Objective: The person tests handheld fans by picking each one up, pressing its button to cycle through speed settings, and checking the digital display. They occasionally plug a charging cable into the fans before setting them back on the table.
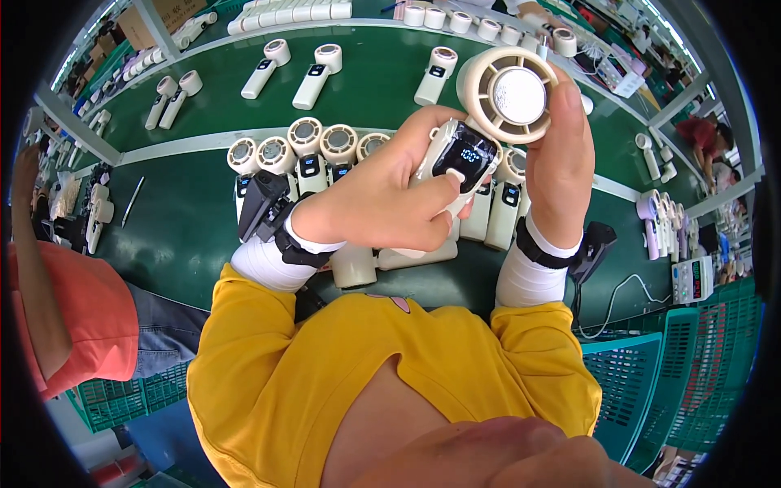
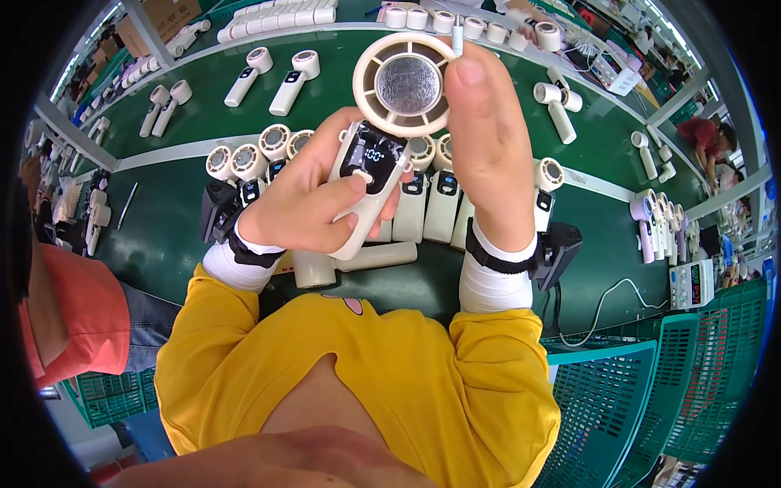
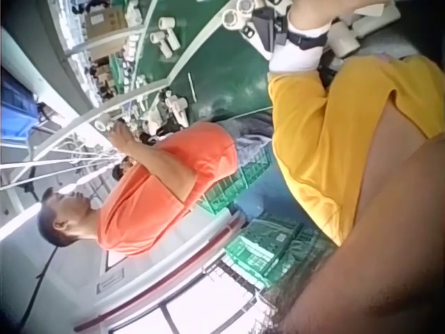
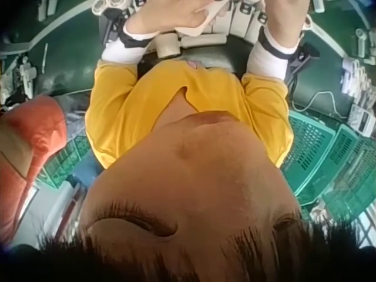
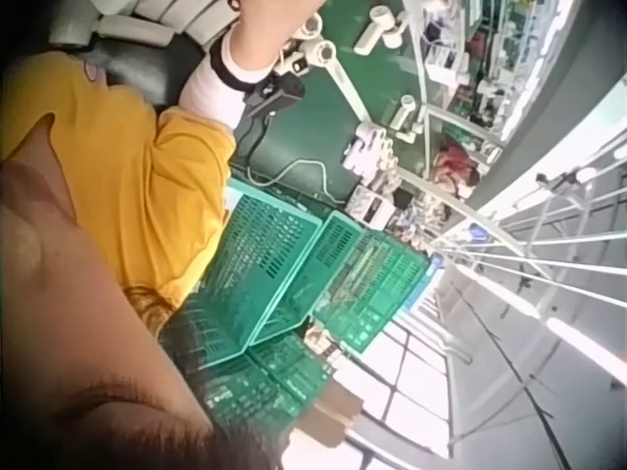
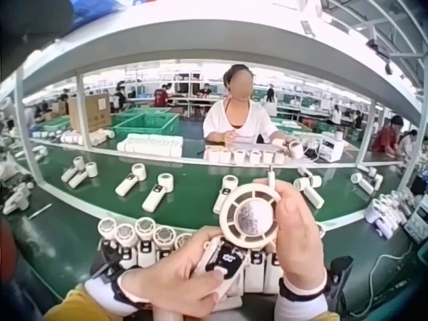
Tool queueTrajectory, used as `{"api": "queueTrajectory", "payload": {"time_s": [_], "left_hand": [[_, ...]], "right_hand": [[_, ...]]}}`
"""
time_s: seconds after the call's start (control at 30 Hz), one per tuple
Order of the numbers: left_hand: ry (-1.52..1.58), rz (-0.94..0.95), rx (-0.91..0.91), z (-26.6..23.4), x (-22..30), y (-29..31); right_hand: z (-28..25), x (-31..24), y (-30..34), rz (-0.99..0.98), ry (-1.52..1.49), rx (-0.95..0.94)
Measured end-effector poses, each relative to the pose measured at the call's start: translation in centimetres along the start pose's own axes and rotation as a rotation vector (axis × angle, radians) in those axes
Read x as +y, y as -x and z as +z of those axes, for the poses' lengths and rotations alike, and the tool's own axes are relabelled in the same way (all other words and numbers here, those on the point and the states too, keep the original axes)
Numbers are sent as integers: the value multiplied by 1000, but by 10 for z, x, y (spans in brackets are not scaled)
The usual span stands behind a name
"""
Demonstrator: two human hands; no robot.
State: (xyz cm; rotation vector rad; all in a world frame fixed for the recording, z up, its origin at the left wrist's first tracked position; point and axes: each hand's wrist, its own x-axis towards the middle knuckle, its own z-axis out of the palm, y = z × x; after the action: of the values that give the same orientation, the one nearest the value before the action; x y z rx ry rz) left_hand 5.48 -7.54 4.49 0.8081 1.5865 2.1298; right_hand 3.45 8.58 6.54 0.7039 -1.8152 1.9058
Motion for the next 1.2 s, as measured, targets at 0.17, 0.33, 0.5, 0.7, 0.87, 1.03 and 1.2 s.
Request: {"api": "queueTrajectory", "payload": {"time_s": [0.17, 0.33, 0.5, 0.7, 0.87, 1.03, 1.2], "left_hand": [[-23, 4, -36, -3, -5, -1], [-631, 442, 49, -12, -26, -8], [-913, 857, 42, -27, -16, -13], [-1146, 864, -159, -40, -12, -7], [-724, 583, 75, -17, -44, -6], [124, 30, -140, -9, 5, 11], [233, 399, 237, -1, 31, 43]], "right_hand": [[-2, 2, -1, -120, 23, 111], [1, -3, 0, -375, -77, 360], [6, -12, 13, -278, -469, 179], [19, -9, 19, 112, -635, 106], [7, 2, 12, -444, 118, 270], [6, 1, 4, -431, 385, 93], [11, -3, 11, -263, 396, -39]]}}
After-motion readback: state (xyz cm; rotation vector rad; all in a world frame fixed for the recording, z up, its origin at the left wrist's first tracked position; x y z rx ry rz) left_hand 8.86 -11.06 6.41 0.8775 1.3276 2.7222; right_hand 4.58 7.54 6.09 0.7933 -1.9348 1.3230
